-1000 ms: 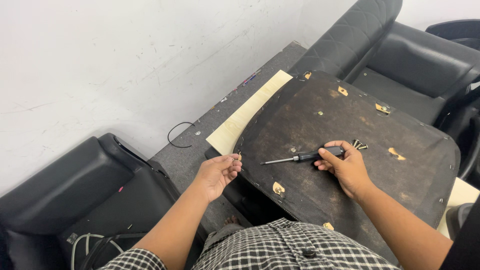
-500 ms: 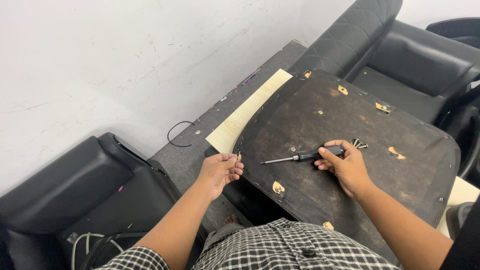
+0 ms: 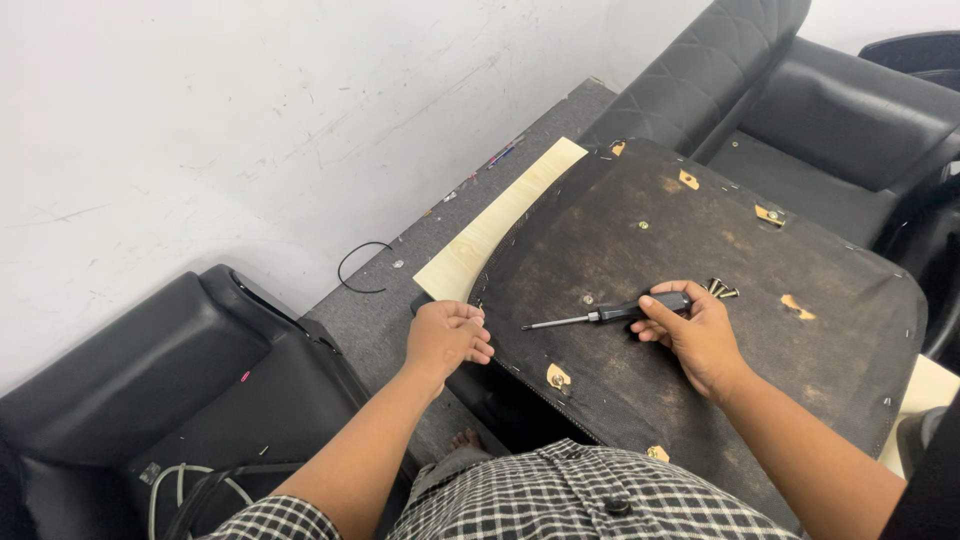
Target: The person uses a screwdriver to fasten screws into a black upholstered seat cushion placed on a table. They repeatedly pick up screws, align them with holes, and tighten them while working on the cushion.
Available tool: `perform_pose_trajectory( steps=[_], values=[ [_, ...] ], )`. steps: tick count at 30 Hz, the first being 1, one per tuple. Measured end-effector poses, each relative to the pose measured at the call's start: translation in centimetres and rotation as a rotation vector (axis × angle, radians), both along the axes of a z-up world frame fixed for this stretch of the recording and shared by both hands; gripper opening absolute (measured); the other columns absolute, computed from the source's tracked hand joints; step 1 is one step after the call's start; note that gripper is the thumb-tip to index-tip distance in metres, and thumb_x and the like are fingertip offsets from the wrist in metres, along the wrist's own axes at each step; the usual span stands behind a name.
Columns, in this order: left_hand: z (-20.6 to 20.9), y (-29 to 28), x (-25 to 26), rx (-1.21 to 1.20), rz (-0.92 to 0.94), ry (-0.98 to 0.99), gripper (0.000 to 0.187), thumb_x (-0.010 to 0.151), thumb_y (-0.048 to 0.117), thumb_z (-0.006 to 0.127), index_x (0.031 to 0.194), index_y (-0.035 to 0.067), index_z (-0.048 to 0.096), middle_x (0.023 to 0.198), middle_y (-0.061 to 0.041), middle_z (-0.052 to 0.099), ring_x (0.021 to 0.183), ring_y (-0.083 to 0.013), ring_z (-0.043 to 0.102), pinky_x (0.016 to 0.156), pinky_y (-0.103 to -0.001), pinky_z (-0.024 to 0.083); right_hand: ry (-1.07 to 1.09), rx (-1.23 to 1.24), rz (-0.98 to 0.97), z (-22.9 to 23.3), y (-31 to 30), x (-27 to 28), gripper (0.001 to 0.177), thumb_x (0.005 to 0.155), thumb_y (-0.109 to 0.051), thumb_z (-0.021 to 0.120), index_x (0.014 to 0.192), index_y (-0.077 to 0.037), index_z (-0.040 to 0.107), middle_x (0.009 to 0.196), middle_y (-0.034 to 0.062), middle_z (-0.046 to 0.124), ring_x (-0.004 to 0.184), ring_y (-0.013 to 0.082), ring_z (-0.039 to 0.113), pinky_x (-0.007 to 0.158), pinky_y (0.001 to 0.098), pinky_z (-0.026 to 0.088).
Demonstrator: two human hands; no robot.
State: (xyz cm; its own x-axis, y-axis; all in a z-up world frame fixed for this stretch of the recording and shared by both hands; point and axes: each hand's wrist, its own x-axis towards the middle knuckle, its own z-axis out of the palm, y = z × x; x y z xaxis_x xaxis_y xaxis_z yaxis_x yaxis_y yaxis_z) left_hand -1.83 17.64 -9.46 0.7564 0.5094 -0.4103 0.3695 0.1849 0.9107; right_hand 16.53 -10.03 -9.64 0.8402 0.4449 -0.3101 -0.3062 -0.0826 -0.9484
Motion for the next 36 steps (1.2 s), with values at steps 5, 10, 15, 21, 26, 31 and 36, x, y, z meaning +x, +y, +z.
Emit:
perform_pose_trajectory(
  steps=[5, 10, 15, 21, 26, 31, 36],
  values=[
    [-0.1, -0.1, 0.1, -0.068, 0.071, -0.019, 0.024, 0.094, 0.005, 0.064, 0.107, -0.014, 0.065, 0.085, -0.020, 0.071, 0.066, -0.0230, 0.072, 0.060, -0.032, 0.063, 0.003, -0.011, 0.004, -0.1, -0.1, 0.1, 0.028, 0.092, -0.012, 0.070, 0.117, -0.003, 0.059, 0.089, 0.0135, 0.073, 0.074, 0.0169, 0.073, 0.067, 0.0264, 0.060],
    [0.0, 0.1, 0.2, -0.108, 0.092, 0.005, 0.028, 0.093, 0.006, 0.065, 0.112, -0.014, 0.067, 0.089, -0.021, 0.073, 0.072, -0.0252, 0.076, 0.066, -0.033, 0.066, 0.004, 0.001, 0.016, -0.1, -0.2, 0.1, 0.028, 0.092, -0.012, 0.070, 0.116, -0.003, 0.059, 0.089, 0.0125, 0.073, 0.074, 0.0168, 0.073, 0.068, 0.0263, 0.061],
    [-0.4, 0.1, 0.2, -0.119, 0.098, 0.008, 0.029, 0.093, 0.006, 0.064, 0.114, -0.014, 0.066, 0.092, -0.023, 0.073, 0.075, -0.0278, 0.078, 0.069, -0.034, 0.068, 0.004, -0.030, 0.037, 0.1, -0.2, 0.2, 0.028, 0.092, -0.013, 0.070, 0.117, -0.003, 0.060, 0.088, 0.0127, 0.073, 0.074, 0.0166, 0.073, 0.067, 0.0264, 0.059],
    [-0.9, -0.4, 0.2, -0.098, 0.119, -0.029, 0.029, 0.091, 0.005, 0.066, 0.111, -0.015, 0.067, 0.092, -0.023, 0.073, 0.074, -0.0281, 0.077, 0.068, -0.034, 0.067, -0.002, -0.041, 0.053, -0.1, -0.4, 0.4, 0.030, 0.092, -0.015, 0.071, 0.118, -0.004, 0.059, 0.086, 0.0138, 0.073, 0.072, 0.0168, 0.072, 0.066, 0.0267, 0.057],
    [-1.2, -0.3, 0.1, -0.133, 0.142, -0.017, 0.029, 0.085, -0.004, 0.065, 0.110, -0.016, 0.069, 0.092, -0.023, 0.073, 0.075, -0.0287, 0.077, 0.070, -0.035, 0.067, 0.018, -0.030, 0.048, -0.1, -0.2, 0.5, 0.029, 0.092, -0.013, 0.071, 0.116, -0.003, 0.059, 0.085, 0.0136, 0.073, 0.072, 0.0174, 0.071, 0.066, 0.0283, 0.058],
    [-1.4, 0.2, -0.1, -0.270, 0.143, -0.032, 0.030, 0.086, -0.002, 0.067, 0.113, -0.014, 0.067, 0.095, -0.023, 0.073, 0.082, -0.0302, 0.076, 0.076, -0.036, 0.067, -0.022, 0.039, 0.023, 2.3, 1.1, -0.1, 0.028, 0.092, -0.010, 0.071, 0.116, -0.004, 0.058, 0.083, 0.0112, 0.066, 0.071, 0.0172, 0.070, 0.062, 0.0293, 0.058],
    [-0.6, 1.0, 0.2, -0.355, 0.127, 0.036, 0.033, 0.092, 0.011, 0.068, 0.112, -0.015, 0.066, 0.100, -0.025, 0.072, 0.090, -0.0318, 0.076, 0.081, -0.037, 0.067, -0.315, 0.040, 0.144, 7.9, 4.2, -0.7, 0.025, 0.089, -0.008, 0.072, 0.111, -0.002, 0.060, 0.089, 0.0096, 0.072, 0.072, 0.0145, 0.070, 0.061, 0.0274, 0.058]
  ],
)
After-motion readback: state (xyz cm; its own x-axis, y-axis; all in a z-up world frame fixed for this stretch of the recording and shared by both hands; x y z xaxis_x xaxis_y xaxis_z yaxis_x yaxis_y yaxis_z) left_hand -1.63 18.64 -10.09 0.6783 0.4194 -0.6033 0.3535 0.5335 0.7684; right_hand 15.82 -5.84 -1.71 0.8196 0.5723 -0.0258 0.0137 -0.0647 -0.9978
